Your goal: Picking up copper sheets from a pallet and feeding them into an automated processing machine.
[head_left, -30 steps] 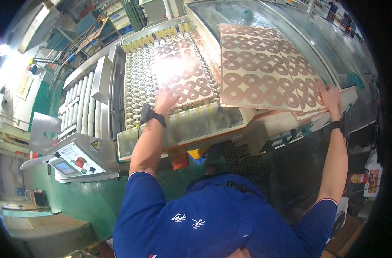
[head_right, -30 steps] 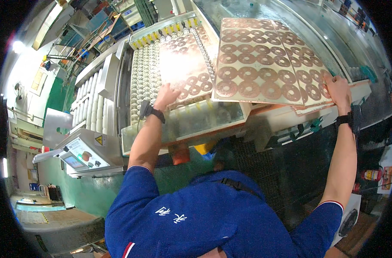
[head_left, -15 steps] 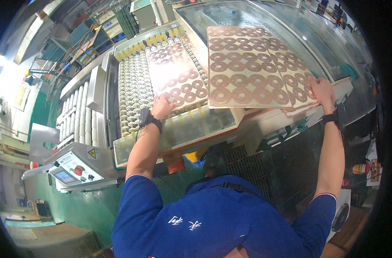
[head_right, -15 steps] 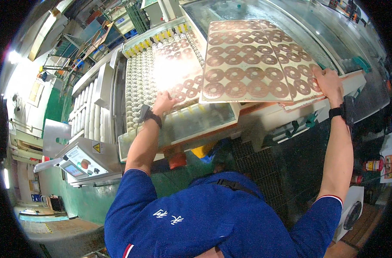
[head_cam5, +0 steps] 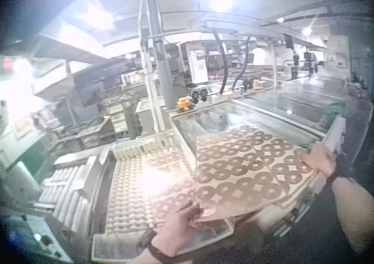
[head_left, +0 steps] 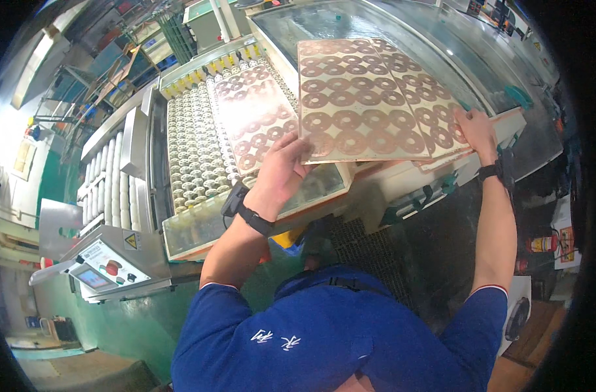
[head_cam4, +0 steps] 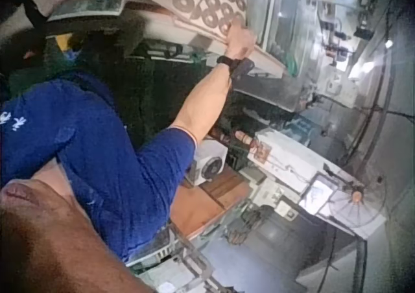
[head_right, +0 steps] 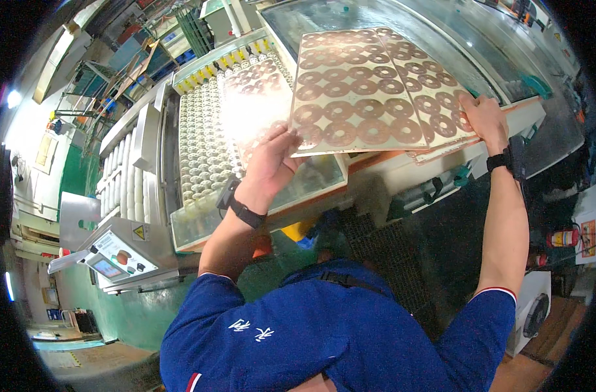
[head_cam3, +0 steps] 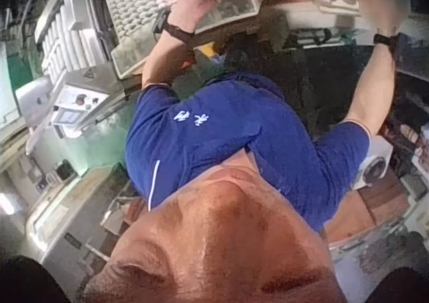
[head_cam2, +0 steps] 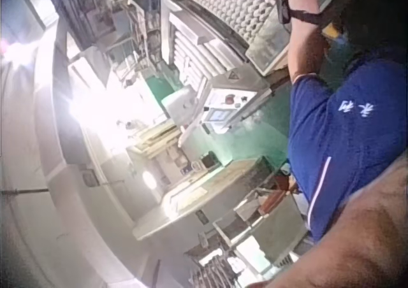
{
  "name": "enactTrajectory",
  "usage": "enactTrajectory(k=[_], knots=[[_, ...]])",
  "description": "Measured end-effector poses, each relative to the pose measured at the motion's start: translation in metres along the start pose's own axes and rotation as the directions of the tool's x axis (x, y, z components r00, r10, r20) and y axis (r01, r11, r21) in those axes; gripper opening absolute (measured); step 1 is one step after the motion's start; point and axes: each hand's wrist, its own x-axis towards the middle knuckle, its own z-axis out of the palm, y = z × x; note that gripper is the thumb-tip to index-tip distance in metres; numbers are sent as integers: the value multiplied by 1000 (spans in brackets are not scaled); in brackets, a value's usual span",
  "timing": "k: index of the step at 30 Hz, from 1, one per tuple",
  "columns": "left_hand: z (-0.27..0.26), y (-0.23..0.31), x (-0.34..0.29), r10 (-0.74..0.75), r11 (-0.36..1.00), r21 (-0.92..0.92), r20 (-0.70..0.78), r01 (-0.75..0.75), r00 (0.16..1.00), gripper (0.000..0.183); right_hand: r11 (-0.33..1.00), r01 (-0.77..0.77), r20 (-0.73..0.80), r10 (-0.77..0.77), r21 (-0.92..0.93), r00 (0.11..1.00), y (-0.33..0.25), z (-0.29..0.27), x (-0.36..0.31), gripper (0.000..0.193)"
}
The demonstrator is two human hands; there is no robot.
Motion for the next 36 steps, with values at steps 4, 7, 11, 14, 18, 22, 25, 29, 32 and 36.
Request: enactTrajectory(k=[4, 7, 11, 14, 18, 22, 25, 29, 32, 36], knots=[[-15, 20, 0, 94, 990, 112, -80, -85, 992, 32, 1000, -15, 16, 15, -10, 1000, 0, 2, 3, 66], [-72, 54, -6, 181, 980, 122, -185, -160, 966, 36, 999, -22, 37, 21, 23, 999, -2, 1, 3, 63], [-128, 105, -37, 331, 931, 285, -386, -230, 861, 40, 999, -16, 30, 14, 52, 999, 4, 8, 4, 60], [-215, 138, -48, 366, 905, 388, -503, -174, 783, 38, 999, -6, 61, 3, 53, 998, 14, 13, 12, 64], [-294, 163, -58, 402, 878, 455, -527, -151, 749, 34, 1000, 12, 14, -12, 11, 1000, 12, 16, 14, 66], [-343, 154, -36, 370, 879, 476, -648, -24, 665, 29, 999, -24, 41, 22, 44, 999, 33, 20, 18, 66], [-422, 148, -34, 422, 776, 631, -519, 0, 744, 24, 996, -27, 57, 22, 84, 998, 17, 12, 13, 64], [-479, 158, -38, 542, 480, 850, -483, 220, 688, 17, 984, 0, 29, -5, 178, 1000, 4, 17, 15, 61], [-438, 137, -5, 683, 28, 813, -440, 582, 583, 29, 999, 41, -19, -40, 13, 999, 23, 17, 15, 59], [-350, 135, 0, 525, -227, 844, -314, 485, 791, 66, 996, 0, 22, -1, 91, 1000, 10, 14, 10, 59]])
